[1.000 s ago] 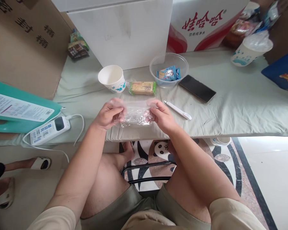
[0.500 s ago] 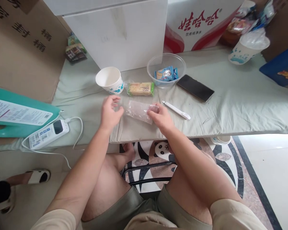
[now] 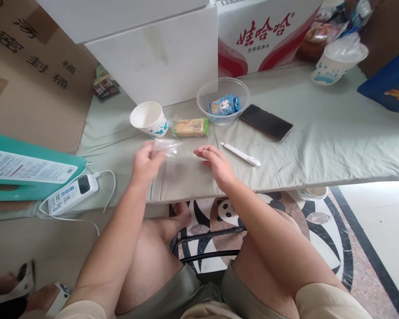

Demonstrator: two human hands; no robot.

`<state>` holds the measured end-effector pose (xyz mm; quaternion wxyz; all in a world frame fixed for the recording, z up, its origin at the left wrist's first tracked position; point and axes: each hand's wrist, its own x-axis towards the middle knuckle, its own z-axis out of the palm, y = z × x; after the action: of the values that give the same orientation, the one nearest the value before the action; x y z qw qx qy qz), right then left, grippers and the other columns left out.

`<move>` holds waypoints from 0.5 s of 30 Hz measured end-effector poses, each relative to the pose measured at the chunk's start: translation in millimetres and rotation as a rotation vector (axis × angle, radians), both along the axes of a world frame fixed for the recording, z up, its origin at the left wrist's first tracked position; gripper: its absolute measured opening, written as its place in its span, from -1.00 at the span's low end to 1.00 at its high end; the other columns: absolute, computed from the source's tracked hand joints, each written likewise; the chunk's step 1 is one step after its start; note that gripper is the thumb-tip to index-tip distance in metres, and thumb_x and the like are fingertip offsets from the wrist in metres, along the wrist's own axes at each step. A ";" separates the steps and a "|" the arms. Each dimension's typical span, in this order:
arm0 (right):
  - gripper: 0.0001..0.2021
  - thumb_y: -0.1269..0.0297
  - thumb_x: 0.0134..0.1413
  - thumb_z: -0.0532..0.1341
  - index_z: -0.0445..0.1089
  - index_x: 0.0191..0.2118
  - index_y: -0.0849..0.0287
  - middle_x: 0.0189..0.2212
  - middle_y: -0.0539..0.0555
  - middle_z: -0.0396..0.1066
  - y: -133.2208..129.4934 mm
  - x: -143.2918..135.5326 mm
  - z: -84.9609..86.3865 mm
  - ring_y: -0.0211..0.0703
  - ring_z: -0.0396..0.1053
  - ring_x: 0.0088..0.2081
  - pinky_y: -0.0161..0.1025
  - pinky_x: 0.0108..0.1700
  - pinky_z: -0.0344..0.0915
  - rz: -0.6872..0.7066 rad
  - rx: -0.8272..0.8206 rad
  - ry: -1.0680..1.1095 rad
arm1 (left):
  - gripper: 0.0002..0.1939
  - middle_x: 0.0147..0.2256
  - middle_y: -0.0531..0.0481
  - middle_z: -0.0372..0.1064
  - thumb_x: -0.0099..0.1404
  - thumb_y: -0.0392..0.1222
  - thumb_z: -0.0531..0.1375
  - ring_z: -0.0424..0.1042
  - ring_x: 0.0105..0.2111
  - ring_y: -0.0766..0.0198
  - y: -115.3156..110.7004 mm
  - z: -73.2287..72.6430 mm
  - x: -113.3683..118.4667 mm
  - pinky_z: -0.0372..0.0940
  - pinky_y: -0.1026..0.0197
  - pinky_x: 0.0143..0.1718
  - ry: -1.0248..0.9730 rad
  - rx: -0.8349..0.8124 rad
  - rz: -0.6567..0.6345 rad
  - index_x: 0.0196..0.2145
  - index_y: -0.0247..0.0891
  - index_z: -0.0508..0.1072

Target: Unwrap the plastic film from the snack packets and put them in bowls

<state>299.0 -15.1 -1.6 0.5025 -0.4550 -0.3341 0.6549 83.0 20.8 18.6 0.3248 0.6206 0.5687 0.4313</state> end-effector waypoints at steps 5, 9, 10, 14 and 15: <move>-0.76 0.02 0.05 0.24 0.42 -0.29 0.07 -0.21 0.02 0.53 -4.1 2.3 -2.0 -0.08 0.42 -0.03 -0.15 0.04 0.20 0.047 0.037 -0.080 | -0.80 -0.36 0.10 0.29 0.15 -0.31 0.29 0.29 -0.34 0.32 40.8 48.3 -39.4 0.27 0.21 -0.20 0.226 0.222 0.445 -0.34 -0.20 0.30; -0.78 0.04 0.09 0.22 0.44 -0.29 0.07 -0.25 0.01 0.49 -6.1 -0.2 -1.8 -0.12 0.38 -0.09 -0.16 0.04 0.19 0.116 0.069 -0.134 | -0.81 -0.40 0.03 0.27 0.05 -0.40 0.28 0.34 -0.23 0.17 95.6 67.5 -33.9 0.28 0.04 0.02 0.664 0.110 0.242 -0.41 -0.22 0.35; -0.79 0.05 0.09 0.22 0.44 -0.29 0.07 -0.26 0.01 0.49 -5.3 -0.8 -2.4 -0.12 0.38 -0.10 -0.16 0.04 0.19 0.121 0.072 -0.136 | -0.80 -0.41 0.00 0.29 0.02 -0.40 0.30 0.38 -0.15 0.06 110.0 65.7 -29.4 0.27 -0.04 0.07 0.746 0.030 0.166 -0.42 -0.21 0.37; -0.78 0.04 0.08 0.22 0.43 -0.30 0.08 -0.31 0.00 0.48 0.0 -1.3 -5.0 -0.12 0.38 -0.14 -0.16 0.03 0.20 0.110 0.071 -0.145 | -0.67 -0.45 -0.08 0.31 -0.19 -0.47 0.35 0.38 0.08 -0.34 158.4 46.2 -14.4 0.21 -0.28 0.15 0.860 -0.225 0.102 -0.58 -0.21 0.28; -0.77 0.04 0.08 0.22 0.43 -0.31 0.08 -0.33 0.00 0.48 1.2 -0.9 -5.0 -0.12 0.38 -0.16 -0.15 0.02 0.20 0.107 0.066 -0.152 | -0.63 -0.50 -0.04 0.28 -0.23 -0.50 0.37 0.40 0.06 -0.32 166.9 42.5 -13.3 0.22 -0.25 0.15 0.837 -0.321 0.049 -0.60 -0.20 0.27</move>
<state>298.1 -14.0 -6.6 0.4545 -0.4680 -0.4164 0.6333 69.8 187.7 61.1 0.1487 0.6698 0.7253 0.0568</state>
